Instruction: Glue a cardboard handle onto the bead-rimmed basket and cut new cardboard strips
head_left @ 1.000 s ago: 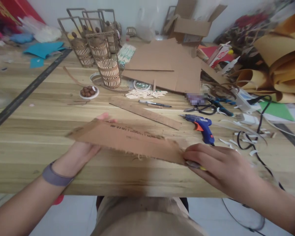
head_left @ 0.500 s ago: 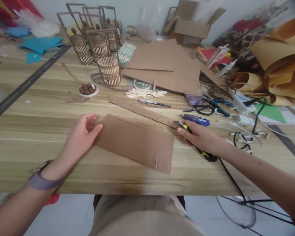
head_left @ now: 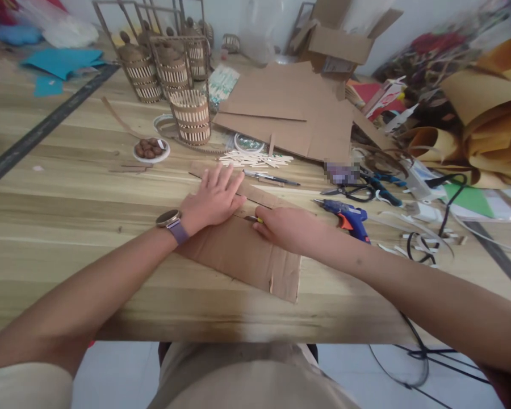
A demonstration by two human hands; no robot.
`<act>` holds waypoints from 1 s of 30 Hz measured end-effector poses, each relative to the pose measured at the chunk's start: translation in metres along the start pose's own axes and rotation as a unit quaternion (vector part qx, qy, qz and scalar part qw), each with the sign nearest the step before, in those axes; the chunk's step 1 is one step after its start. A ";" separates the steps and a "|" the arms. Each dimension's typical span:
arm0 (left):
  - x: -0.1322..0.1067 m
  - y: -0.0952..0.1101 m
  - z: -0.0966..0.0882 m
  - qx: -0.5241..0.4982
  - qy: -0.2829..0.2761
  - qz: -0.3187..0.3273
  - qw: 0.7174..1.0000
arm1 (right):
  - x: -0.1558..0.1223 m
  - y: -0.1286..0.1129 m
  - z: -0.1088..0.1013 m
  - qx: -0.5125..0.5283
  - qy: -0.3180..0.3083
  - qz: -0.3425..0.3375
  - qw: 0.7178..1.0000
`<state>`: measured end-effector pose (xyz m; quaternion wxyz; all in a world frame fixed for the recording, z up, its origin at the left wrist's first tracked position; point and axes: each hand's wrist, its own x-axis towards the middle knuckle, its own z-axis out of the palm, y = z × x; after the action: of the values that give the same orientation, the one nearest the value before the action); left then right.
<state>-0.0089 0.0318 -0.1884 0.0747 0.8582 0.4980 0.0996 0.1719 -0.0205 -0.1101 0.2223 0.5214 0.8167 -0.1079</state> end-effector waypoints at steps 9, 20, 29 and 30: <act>0.000 -0.002 0.008 -0.007 0.008 -0.008 1.000 | 0.008 -0.007 -0.011 -0.039 -0.035 -0.011 0.999; -0.002 0.000 0.009 -0.020 0.022 -0.001 1.000 | 0.013 -0.011 -0.015 -0.076 -0.045 -0.021 0.996; -0.002 -0.002 0.012 -0.027 0.038 -0.004 0.999 | 0.013 -0.010 -0.012 -0.134 -0.045 -0.040 0.989; -0.002 -0.002 0.011 -0.029 0.036 -0.006 0.999 | 0.012 -0.009 -0.012 -0.135 -0.048 -0.035 0.989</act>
<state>-0.0088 0.0309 -0.2000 0.0822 0.8485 0.5024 0.1444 0.1563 -0.0096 -0.1061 0.3259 0.4524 0.8296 -0.0297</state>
